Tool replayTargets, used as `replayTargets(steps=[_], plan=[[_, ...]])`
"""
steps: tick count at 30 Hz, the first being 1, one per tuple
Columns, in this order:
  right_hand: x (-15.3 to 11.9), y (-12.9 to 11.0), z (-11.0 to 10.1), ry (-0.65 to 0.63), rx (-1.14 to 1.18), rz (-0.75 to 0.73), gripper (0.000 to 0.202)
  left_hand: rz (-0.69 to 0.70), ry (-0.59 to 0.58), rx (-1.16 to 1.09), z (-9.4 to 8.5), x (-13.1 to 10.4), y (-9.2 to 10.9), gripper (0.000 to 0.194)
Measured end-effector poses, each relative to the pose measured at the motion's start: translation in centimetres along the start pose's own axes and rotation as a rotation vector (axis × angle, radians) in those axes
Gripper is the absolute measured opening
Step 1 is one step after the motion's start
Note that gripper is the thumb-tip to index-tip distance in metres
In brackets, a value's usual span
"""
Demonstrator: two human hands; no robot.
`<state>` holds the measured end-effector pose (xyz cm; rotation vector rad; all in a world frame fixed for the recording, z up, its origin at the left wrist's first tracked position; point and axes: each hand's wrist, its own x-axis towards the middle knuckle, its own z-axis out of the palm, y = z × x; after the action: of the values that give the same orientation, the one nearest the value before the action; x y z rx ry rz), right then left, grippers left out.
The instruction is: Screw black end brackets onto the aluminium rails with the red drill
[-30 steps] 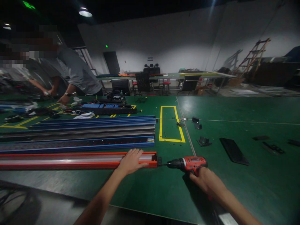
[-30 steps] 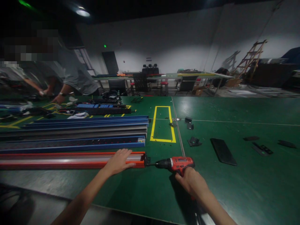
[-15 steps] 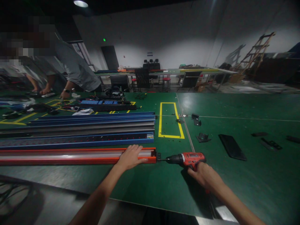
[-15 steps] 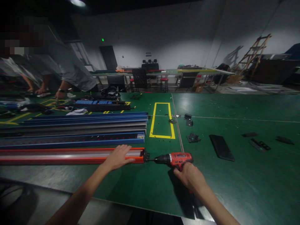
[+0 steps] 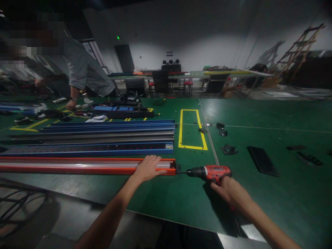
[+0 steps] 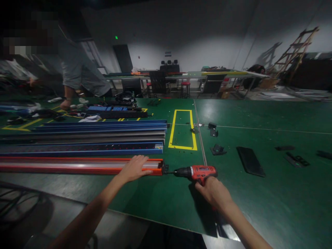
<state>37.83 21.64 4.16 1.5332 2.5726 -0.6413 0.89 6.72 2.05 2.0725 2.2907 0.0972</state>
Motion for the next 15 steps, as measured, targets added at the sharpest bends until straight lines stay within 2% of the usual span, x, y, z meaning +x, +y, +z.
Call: replayTargets(steps=[4, 15], plan=[[0.04, 0.04, 0.04, 0.023, 0.008, -0.006, 0.039, 0.01, 0.02, -0.014, 0.09, 0.01, -0.09, 0.082], [0.13, -0.01, 0.08, -0.011, -0.068, -0.011, 0.038, 0.032, 0.048, -0.029, 0.81, 0.1, -0.66, 0.083]])
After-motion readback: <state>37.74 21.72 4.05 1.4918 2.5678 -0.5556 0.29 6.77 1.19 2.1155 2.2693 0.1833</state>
